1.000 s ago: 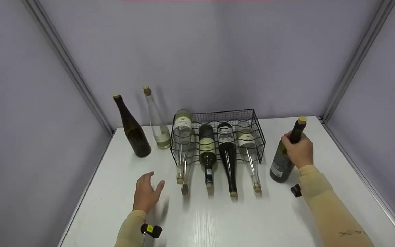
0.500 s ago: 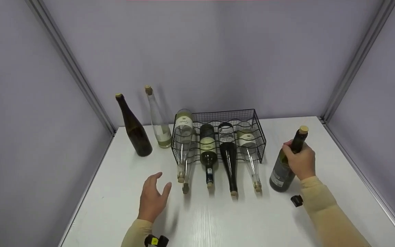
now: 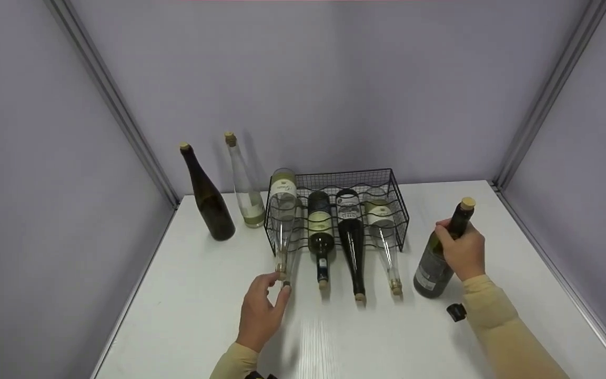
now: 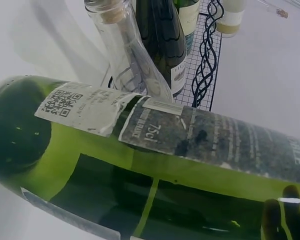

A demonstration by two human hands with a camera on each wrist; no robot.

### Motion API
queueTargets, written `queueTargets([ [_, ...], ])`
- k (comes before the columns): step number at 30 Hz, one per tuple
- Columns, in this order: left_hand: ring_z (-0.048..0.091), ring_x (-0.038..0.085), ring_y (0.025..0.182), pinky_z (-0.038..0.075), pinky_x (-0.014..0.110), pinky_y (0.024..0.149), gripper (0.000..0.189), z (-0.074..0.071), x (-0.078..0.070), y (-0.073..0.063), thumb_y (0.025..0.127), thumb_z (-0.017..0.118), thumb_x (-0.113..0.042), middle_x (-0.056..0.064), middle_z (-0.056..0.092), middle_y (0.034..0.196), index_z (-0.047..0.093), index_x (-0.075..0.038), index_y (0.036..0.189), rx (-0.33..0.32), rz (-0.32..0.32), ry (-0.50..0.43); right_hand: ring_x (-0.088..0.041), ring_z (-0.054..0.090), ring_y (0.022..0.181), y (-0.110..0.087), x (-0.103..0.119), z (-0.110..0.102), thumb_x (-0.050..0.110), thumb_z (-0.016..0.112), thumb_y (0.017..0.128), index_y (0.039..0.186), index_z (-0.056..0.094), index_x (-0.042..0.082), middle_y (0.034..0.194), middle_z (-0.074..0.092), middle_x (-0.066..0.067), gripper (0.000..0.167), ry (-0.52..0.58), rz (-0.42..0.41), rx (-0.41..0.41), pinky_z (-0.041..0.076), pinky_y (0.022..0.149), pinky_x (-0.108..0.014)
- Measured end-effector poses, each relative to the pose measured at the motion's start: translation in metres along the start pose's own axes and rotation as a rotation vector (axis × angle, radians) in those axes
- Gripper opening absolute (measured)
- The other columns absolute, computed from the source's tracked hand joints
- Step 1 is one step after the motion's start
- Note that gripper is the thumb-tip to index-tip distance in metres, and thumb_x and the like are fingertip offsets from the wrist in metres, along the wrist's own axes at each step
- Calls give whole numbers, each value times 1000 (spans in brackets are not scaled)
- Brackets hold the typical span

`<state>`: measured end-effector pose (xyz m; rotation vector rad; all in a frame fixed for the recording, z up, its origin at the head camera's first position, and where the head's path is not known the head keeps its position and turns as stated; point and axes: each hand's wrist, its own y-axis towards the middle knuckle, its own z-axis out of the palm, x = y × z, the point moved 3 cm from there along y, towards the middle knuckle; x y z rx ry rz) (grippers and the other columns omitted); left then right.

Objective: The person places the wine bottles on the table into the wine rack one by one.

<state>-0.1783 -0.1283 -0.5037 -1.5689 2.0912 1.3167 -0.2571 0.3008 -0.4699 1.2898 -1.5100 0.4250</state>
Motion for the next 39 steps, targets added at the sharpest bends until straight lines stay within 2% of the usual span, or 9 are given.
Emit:
queueTargets([
  [5, 58, 10, 88, 53, 32, 71, 23, -4, -16, 3, 91, 68, -18, -2, 62, 96, 62, -7, 109, -31, 4, -53, -11, 62, 91, -3, 5, -6, 21, 64, 92, 99, 66, 4, 99, 69, -9, 18, 3, -18, -32, 47, 85, -35],
  [8, 59, 9, 84, 53, 28, 69, 19, -4, -27, 4, 92, 66, -16, -5, 61, 92, 62, -9, 109, -6, 5, -131, -8, 62, 92, -6, 14, -12, 17, 65, 91, 96, 66, 4, 99, 70, -7, 14, 24, -67, -54, 46, 85, -27],
  [13, 61, 10, 83, 53, 28, 70, 20, 7, -44, 4, 98, 58, -21, -4, 64, 95, 61, -10, 115, 160, -73, -340, -4, 63, 91, -17, 53, -21, 3, 66, 87, 89, 63, -1, 95, 71, -11, 5, 98, -266, -98, 45, 83, -15],
  [16, 62, 16, 87, 53, 30, 72, 25, 16, -53, 4, 101, 53, -23, 0, 65, 100, 59, -8, 119, 268, -137, -458, -11, 66, 86, -28, 88, -25, -5, 64, 83, 83, 62, -8, 90, 69, -19, 3, 149, -433, -123, 46, 80, -15],
  [19, 63, 23, 92, 54, 35, 76, 29, 26, -61, 6, 102, 48, -25, 7, 64, 103, 57, -5, 121, 360, -251, -613, -23, 66, 82, -39, 121, -25, -9, 62, 78, 78, 61, -11, 85, 68, -22, 3, 183, -586, -128, 48, 79, -17],
  [23, 62, 28, 93, 54, 42, 78, 37, 39, -72, 8, 103, 46, -33, 14, 63, 102, 55, -1, 120, 434, -464, -853, -29, 66, 80, -48, 145, -20, -12, 61, 74, 77, 59, -12, 82, 67, -22, 3, 254, -690, -102, 50, 80, -21],
  [25, 63, 28, 90, 54, 41, 77, 39, 46, -77, 10, 102, 47, -35, 15, 62, 100, 54, 0, 117, 440, -548, -946, -28, 66, 81, -50, 151, -15, -14, 60, 72, 77, 58, -13, 81, 66, -24, 5, 323, -703, -78, 51, 81, -24],
  [34, 65, 29, 93, 54, 41, 79, 47, 77, -99, 18, 99, 46, -43, 16, 63, 103, 49, 1, 114, 471, -810, -1273, -34, 65, 82, -53, 164, 24, -17, 57, 71, 77, 56, -14, 82, 64, -28, 7, 561, -718, 5, 53, 81, -31],
  [39, 61, 34, 104, 50, 46, 89, 75, 97, -105, 25, 96, 43, -55, 23, 57, 118, 38, 9, 132, 505, -959, -1391, -36, 64, 86, -59, 169, 45, -19, 56, 70, 77, 53, -15, 84, 61, -33, 9, 657, -756, 69, 51, 85, -34],
])
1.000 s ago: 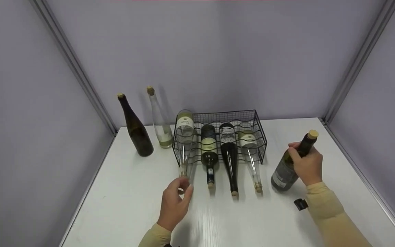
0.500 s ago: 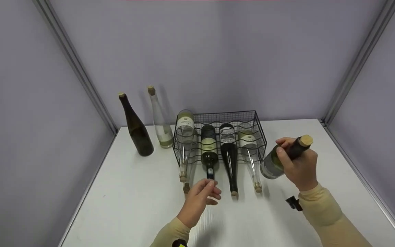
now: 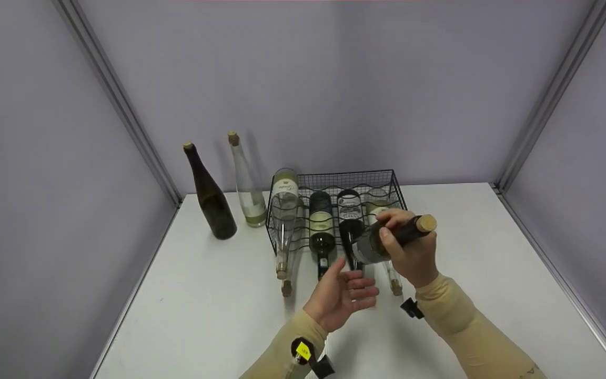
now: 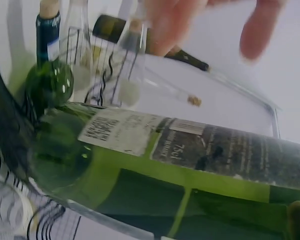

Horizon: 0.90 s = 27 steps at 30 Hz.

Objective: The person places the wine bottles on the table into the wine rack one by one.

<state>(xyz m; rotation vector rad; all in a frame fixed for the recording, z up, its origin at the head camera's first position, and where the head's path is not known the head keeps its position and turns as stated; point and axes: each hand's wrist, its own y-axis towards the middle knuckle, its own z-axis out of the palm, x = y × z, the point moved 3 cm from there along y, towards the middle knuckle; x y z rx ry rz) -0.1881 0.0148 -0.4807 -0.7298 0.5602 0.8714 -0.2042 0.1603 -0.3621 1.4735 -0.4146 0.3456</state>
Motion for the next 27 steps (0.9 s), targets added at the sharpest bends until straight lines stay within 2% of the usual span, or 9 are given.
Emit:
queueTargets([
  [3, 57, 38, 112, 46, 49, 95, 87, 6, 2, 7, 94, 39, -62, 27, 52, 125, 31, 13, 138, 34, -36, -84, -36, 62, 90, -5, -2, 13, -21, 55, 70, 79, 52, -14, 86, 60, -35, 12, 56, 2, 54, 50, 87, -36],
  [6, 55, 35, 116, 42, 47, 100, 91, 14, 2, 10, 91, 36, -69, 24, 53, 126, 39, 10, 137, 98, -49, -201, -37, 61, 93, -11, -1, 25, -21, 56, 69, 80, 53, -12, 88, 60, -34, 15, 68, -13, 109, 49, 90, -38],
  [10, 54, 24, 119, 40, 41, 103, 88, 22, -2, 13, 89, 34, -74, 15, 56, 129, 49, 0, 136, 177, -31, -367, -39, 61, 94, -19, 0, 36, -18, 59, 68, 80, 56, -9, 89, 62, -31, 15, 64, -66, 140, 47, 91, -41],
  [13, 53, 20, 121, 40, 35, 103, 82, 25, -6, 14, 89, 37, -72, 8, 56, 132, 49, -6, 136, 193, -4, -482, -40, 61, 92, -25, -3, 41, -13, 62, 70, 78, 57, -7, 88, 64, -27, 12, 47, -133, 143, 48, 90, -43],
  [17, 53, 15, 120, 38, 28, 104, 72, 27, -11, 13, 89, 48, -65, 2, 54, 130, 48, -10, 135, 188, 32, -627, -39, 63, 91, -36, -10, 46, -7, 65, 71, 78, 59, -3, 88, 66, -24, 9, -9, -246, 169, 49, 88, -45],
  [20, 55, 11, 111, 39, 25, 102, 70, 27, -14, 11, 87, 57, -62, 0, 54, 125, 47, -12, 135, 161, 38, -694, -39, 63, 92, -45, -14, 48, -4, 66, 72, 78, 60, -2, 90, 66, -23, 9, -49, -305, 191, 48, 88, -48],
  [23, 57, 10, 102, 43, 22, 96, 69, 26, -16, 9, 85, 62, -59, -1, 54, 119, 47, -13, 134, 104, 22, -726, -41, 63, 92, -52, -17, 49, -2, 68, 74, 78, 61, -1, 91, 66, -22, 8, -81, -330, 200, 48, 88, -48],
  [27, 57, 10, 95, 46, 22, 87, 60, 24, -20, 9, 87, 62, -54, -1, 53, 114, 47, -14, 130, 27, 23, -749, -42, 62, 90, -56, -16, 51, 0, 68, 75, 77, 60, 0, 92, 66, -22, 8, -107, -331, 201, 49, 88, -45],
])
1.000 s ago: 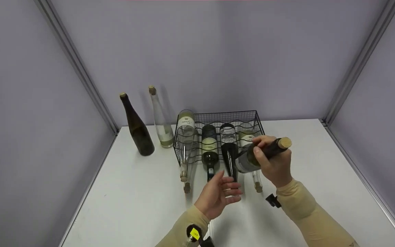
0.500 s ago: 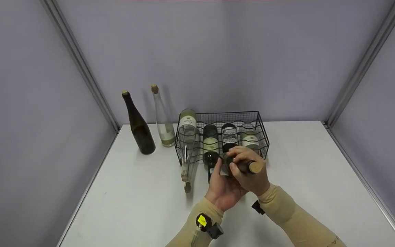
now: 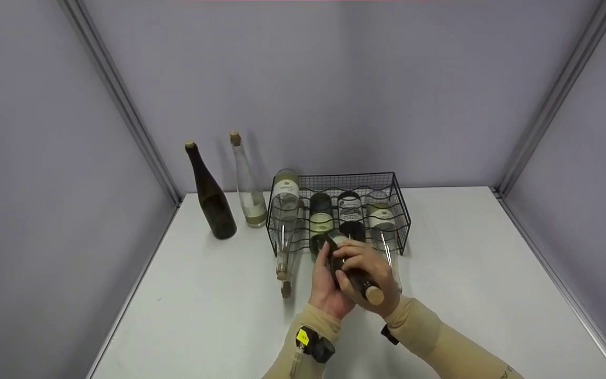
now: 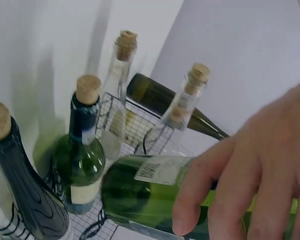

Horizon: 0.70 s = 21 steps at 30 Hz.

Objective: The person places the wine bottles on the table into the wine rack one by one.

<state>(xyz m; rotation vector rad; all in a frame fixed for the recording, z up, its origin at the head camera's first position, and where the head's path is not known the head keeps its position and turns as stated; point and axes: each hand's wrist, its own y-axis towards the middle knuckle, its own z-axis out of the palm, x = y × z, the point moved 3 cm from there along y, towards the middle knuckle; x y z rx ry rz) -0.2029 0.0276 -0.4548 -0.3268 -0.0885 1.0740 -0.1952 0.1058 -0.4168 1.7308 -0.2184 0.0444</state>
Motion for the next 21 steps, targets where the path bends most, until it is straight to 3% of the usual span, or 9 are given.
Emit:
queueTargets([
  [9, 56, 12, 93, 47, 22, 82, 53, 0, -2, 0, 92, 53, -51, 0, 51, 116, 46, -13, 129, -26, 24, -1, -43, 61, 94, -6, 1, 1, 6, 68, 80, 81, 60, -1, 97, 66, -24, 11, -24, 6, 21, 48, 91, -45],
  [13, 57, 13, 94, 48, 24, 82, 54, -1, -5, 0, 93, 51, -51, 1, 51, 117, 44, -12, 129, -43, 17, 10, -46, 58, 100, -6, 5, -6, 21, 70, 88, 94, 57, -8, 105, 61, -31, 33, -23, -6, 78, 45, 97, -43],
  [17, 58, 18, 99, 49, 30, 88, 58, 0, -13, 1, 93, 52, -50, 8, 50, 123, 40, -9, 132, -53, 52, 21, -47, 55, 103, 2, 11, -21, 37, 64, 91, 105, 50, -15, 109, 55, -37, 56, 4, -41, 117, 42, 100, -40],
  [21, 60, 21, 101, 49, 34, 91, 62, 2, -22, -1, 90, 59, -47, 11, 47, 130, 40, -8, 134, -81, 82, 15, -43, 56, 96, -2, -5, -43, 50, 50, 96, 99, 53, -17, 101, 58, -35, 67, -56, -18, 39, 43, 97, -37],
])
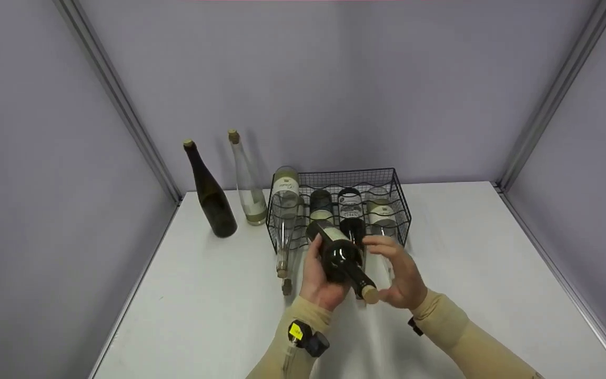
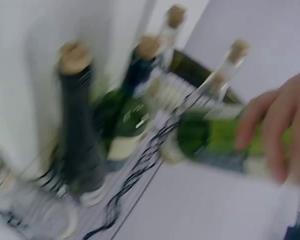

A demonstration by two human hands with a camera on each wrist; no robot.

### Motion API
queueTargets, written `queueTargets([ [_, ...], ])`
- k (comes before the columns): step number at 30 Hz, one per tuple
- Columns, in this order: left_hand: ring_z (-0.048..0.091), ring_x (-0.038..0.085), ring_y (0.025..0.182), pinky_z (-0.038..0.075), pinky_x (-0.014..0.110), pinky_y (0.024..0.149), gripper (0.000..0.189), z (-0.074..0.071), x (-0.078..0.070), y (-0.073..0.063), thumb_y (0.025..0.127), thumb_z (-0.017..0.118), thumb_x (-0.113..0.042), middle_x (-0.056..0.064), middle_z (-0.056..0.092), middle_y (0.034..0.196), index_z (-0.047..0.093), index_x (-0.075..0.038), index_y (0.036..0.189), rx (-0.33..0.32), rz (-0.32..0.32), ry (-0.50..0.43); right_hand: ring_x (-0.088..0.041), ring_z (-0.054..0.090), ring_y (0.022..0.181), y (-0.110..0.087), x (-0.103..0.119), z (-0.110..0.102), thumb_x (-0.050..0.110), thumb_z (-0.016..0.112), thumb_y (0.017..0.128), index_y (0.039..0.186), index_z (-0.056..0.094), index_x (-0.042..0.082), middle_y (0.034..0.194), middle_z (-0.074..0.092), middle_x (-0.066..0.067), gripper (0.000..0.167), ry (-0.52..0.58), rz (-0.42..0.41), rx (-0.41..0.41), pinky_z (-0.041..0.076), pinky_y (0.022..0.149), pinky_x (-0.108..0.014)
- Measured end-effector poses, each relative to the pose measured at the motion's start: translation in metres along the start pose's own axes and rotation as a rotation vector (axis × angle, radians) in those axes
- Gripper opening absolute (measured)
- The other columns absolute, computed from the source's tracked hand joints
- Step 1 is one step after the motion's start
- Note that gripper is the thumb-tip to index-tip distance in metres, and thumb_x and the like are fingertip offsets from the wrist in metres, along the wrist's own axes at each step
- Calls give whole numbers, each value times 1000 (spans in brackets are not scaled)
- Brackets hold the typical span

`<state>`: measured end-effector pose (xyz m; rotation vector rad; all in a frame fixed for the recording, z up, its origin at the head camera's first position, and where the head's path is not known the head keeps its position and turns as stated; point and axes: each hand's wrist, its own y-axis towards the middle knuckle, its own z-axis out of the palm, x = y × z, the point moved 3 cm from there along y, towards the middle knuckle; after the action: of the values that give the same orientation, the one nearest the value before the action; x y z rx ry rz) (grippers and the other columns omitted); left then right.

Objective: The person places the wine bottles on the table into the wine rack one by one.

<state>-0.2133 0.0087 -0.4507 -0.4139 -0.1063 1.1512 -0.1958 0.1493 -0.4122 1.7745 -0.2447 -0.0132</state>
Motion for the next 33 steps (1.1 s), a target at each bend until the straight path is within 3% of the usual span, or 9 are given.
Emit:
queueTargets([
  [3, 62, 19, 95, 50, 34, 89, 59, 1, -4, -1, 89, 63, -44, 9, 51, 125, 44, -9, 131, -16, 7, 5, -39, 58, 92, -20, -34, -22, 47, 43, 100, 96, 57, -14, 97, 61, -29, 63, -125, 123, -103, 44, 94, -32],
  [7, 63, 18, 91, 50, 35, 89, 54, 3, -8, -1, 89, 63, -43, 7, 56, 117, 47, -9, 128, -13, 2, 34, -29, 59, 96, -41, -84, -50, 22, 52, 98, 104, 61, -6, 102, 63, -18, 30, -313, 420, -132, 46, 89, -28],
  [11, 63, 20, 90, 51, 36, 88, 54, 3, -13, -1, 88, 63, -45, 8, 57, 114, 48, -11, 127, -46, -4, 113, -26, 55, 105, -50, -121, -69, 16, 59, 95, 115, 57, -1, 110, 60, -14, 27, -442, 729, -33, 46, 87, -39],
  [16, 63, 20, 89, 51, 36, 85, 54, 8, -18, 2, 88, 63, -46, 9, 58, 113, 48, -12, 127, -47, 5, 250, -35, 47, 119, -56, -154, -75, 34, 56, 97, 131, 42, -1, 128, 49, -21, 51, -461, 1045, 173, 39, 97, -51],
  [19, 63, 18, 89, 52, 35, 84, 50, 13, -22, 7, 88, 65, -42, 7, 59, 111, 51, -13, 126, -38, 17, 303, -41, 41, 127, -61, -169, -73, 46, 50, 97, 141, 31, 0, 139, 40, -24, 66, -460, 1189, 311, 36, 101, -54],
  [22, 64, 17, 86, 53, 34, 80, 46, 17, -27, 12, 86, 67, -39, 7, 60, 106, 53, -13, 121, -57, 37, 392, -44, 38, 130, -65, -181, -69, 49, 44, 99, 148, 19, 0, 144, 35, -28, 74, -453, 1287, 428, 34, 103, -56],
  [25, 65, 18, 83, 54, 32, 77, 46, 21, -33, 17, 85, 67, -42, 7, 63, 102, 54, -12, 117, -88, 40, 537, -47, 42, 126, -70, -189, -64, 41, 40, 101, 150, 8, -1, 140, 38, -34, 72, -443, 1344, 530, 36, 101, -57],
  [29, 65, 19, 84, 53, 33, 77, 53, 26, -44, 26, 83, 68, -45, 8, 65, 102, 54, -7, 117, -124, 65, 729, -50, 42, 124, -76, -196, -58, 26, 34, 103, 149, 1, -5, 137, 38, -39, 64, -426, 1368, 640, 34, 103, -58],
  [33, 66, 23, 83, 55, 40, 76, 60, 32, -60, 38, 81, 71, -43, 12, 64, 104, 46, -6, 121, -156, 122, 864, -51, 43, 123, -81, -200, -52, 16, 29, 103, 149, 3, -7, 135, 40, -40, 57, -431, 1365, 689, 34, 102, -58],
])
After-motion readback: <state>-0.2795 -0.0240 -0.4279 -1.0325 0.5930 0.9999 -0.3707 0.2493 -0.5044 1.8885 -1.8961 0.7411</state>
